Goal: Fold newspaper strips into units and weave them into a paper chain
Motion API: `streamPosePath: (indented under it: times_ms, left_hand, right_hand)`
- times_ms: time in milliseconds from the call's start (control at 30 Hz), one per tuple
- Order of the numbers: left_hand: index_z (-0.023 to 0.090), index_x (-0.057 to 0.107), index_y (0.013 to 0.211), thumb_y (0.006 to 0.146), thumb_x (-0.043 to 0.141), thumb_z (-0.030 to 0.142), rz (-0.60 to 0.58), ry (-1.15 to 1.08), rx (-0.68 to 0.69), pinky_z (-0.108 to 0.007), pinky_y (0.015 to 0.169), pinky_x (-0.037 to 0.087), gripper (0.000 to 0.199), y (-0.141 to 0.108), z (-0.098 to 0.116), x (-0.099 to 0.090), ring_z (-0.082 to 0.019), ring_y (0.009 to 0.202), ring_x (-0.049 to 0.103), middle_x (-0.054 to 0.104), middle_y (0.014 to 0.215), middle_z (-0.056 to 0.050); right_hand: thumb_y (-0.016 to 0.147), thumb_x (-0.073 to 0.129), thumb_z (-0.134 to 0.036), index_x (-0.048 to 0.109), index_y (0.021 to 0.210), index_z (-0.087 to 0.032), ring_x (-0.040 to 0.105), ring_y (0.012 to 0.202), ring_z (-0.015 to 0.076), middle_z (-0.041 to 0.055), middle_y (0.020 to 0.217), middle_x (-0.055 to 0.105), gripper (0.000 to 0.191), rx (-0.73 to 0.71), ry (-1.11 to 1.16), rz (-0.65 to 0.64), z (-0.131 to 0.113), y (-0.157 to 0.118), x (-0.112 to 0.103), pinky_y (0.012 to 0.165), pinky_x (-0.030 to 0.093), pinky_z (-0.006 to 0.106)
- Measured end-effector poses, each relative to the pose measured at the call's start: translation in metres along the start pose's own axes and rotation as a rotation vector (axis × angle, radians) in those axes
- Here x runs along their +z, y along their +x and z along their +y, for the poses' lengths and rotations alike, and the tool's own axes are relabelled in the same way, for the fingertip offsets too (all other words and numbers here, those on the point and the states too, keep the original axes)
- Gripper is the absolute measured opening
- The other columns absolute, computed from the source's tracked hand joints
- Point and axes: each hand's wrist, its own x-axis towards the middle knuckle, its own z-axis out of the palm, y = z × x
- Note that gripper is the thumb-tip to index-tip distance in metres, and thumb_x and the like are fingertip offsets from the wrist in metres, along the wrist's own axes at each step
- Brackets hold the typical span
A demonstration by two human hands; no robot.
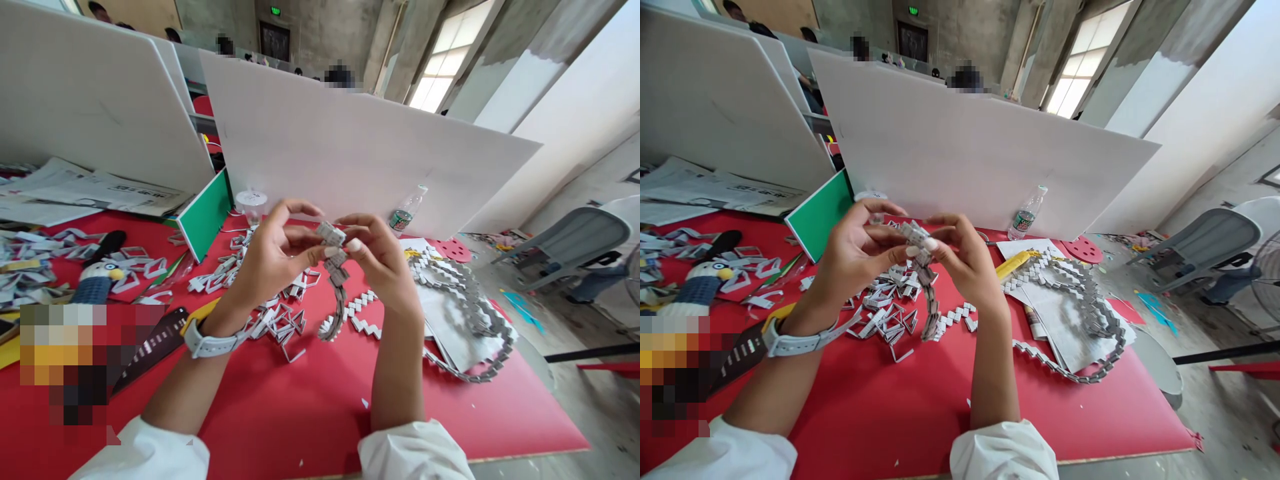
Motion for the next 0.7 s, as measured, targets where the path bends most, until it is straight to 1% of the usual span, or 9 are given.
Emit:
streamPosePath:
  times_ms: [33, 100, 200, 267, 333, 400, 567, 633, 700]
  left_hand:
    - [0.023, 0.054, 0.110, 0.066, 0.083, 0.033, 0.053, 0.016, 0.031, -0.024, 0.061, 0.057, 0.054, 0.001, -0.002, 0.000, -0.017, 0.072, 0.071, 0.073, 0.084, -0.003]
    - [0.023, 0.056, 0.104, 0.068, 0.082, 0.035, 0.101, 0.052, 0.079, -0.024, 0.063, 0.057, 0.046, 0.003, -0.004, 0.000, -0.017, 0.076, 0.070, 0.073, 0.088, -0.003]
    - [0.022, 0.064, 0.095, 0.078, 0.073, 0.039, 0.108, 0.161, 0.138, -0.025, 0.065, 0.054, 0.026, 0.004, -0.002, 0.000, -0.016, 0.079, 0.067, 0.071, 0.087, -0.004]
    - [0.022, 0.068, 0.090, 0.083, 0.067, 0.040, 0.166, 0.271, 0.185, -0.026, 0.066, 0.051, 0.019, 0.003, 0.000, -0.001, -0.015, 0.076, 0.064, 0.071, 0.084, -0.003]
    - [0.022, 0.071, 0.085, 0.084, 0.066, 0.039, 0.231, 0.352, 0.202, -0.026, 0.064, 0.048, 0.018, 0.003, 0.001, -0.001, -0.014, 0.072, 0.062, 0.070, 0.079, -0.002]
    - [0.022, 0.072, 0.083, 0.084, 0.066, 0.038, 0.286, 0.372, 0.196, -0.026, 0.062, 0.045, 0.017, 0.002, 0.002, -0.002, -0.013, 0.067, 0.060, 0.070, 0.075, -0.001]
    - [0.021, 0.072, 0.082, 0.085, 0.066, 0.037, 0.340, 0.337, 0.179, -0.026, 0.062, 0.047, 0.017, 0.001, 0.001, -0.002, -0.013, 0.068, 0.061, 0.070, 0.075, -0.001]
    - [0.021, 0.071, 0.084, 0.086, 0.064, 0.037, 0.371, 0.325, 0.178, -0.025, 0.060, 0.048, 0.018, 0.002, -0.001, 0.000, -0.013, 0.068, 0.062, 0.070, 0.076, -0.002]
    - [0.020, 0.071, 0.084, 0.086, 0.063, 0.037, 0.366, 0.320, 0.169, -0.024, 0.058, 0.048, 0.019, 0.003, -0.003, 0.000, -0.012, 0.065, 0.062, 0.070, 0.076, -0.002]
  right_hand:
    - [0.088, 0.061, -0.043, 0.054, 0.111, -0.021, 0.062, 0.083, 0.0137, 0.0023, 0.090, 0.064, 0.033, 0.046, 0.040, -0.048, 0.001, 0.001, 0.002, 0.071, 0.052, 0.028]
    - [0.087, 0.063, -0.041, 0.055, 0.107, -0.019, 0.060, 0.079, 0.0126, 0.0019, 0.088, 0.063, 0.030, 0.079, 0.093, -0.104, 0.004, 0.002, 0.007, 0.070, 0.050, 0.027]
    - [0.086, 0.064, -0.036, 0.058, 0.098, -0.018, 0.055, 0.076, 0.0113, 0.0000, 0.084, 0.059, 0.023, 0.058, 0.097, -0.061, 0.005, 0.003, 0.017, 0.069, 0.047, 0.026]
    - [0.087, 0.062, -0.036, 0.060, 0.093, -0.017, 0.052, 0.071, 0.0100, -0.0016, 0.078, 0.056, 0.020, 0.072, 0.077, -0.057, 0.005, 0.004, 0.021, 0.065, 0.045, 0.024]
    - [0.088, 0.060, -0.035, 0.061, 0.090, -0.017, 0.049, 0.067, 0.0089, -0.0026, 0.074, 0.053, 0.019, 0.092, 0.053, -0.074, 0.004, 0.004, 0.024, 0.062, 0.043, 0.023]
    - [0.088, 0.059, -0.034, 0.062, 0.089, -0.016, 0.049, 0.066, 0.0086, -0.0029, 0.073, 0.053, 0.018, 0.101, 0.037, -0.079, 0.003, 0.004, 0.026, 0.061, 0.043, 0.023]
    - [0.088, 0.059, -0.033, 0.060, 0.089, -0.016, 0.053, 0.065, 0.0085, -0.0023, 0.073, 0.055, 0.017, 0.107, 0.078, -0.088, 0.000, 0.004, 0.034, 0.061, 0.044, 0.021]
    - [0.089, 0.057, -0.032, 0.059, 0.088, -0.016, 0.051, 0.063, 0.0079, -0.0029, 0.071, 0.055, 0.016, 0.090, 0.031, -0.065, -0.001, 0.002, 0.036, 0.058, 0.042, 0.021]
    - [0.089, 0.055, -0.030, 0.057, 0.085, -0.017, 0.049, 0.060, 0.0076, -0.0037, 0.068, 0.054, 0.013, 0.077, -0.094, -0.005, -0.001, -0.001, 0.036, 0.056, 0.040, 0.021]
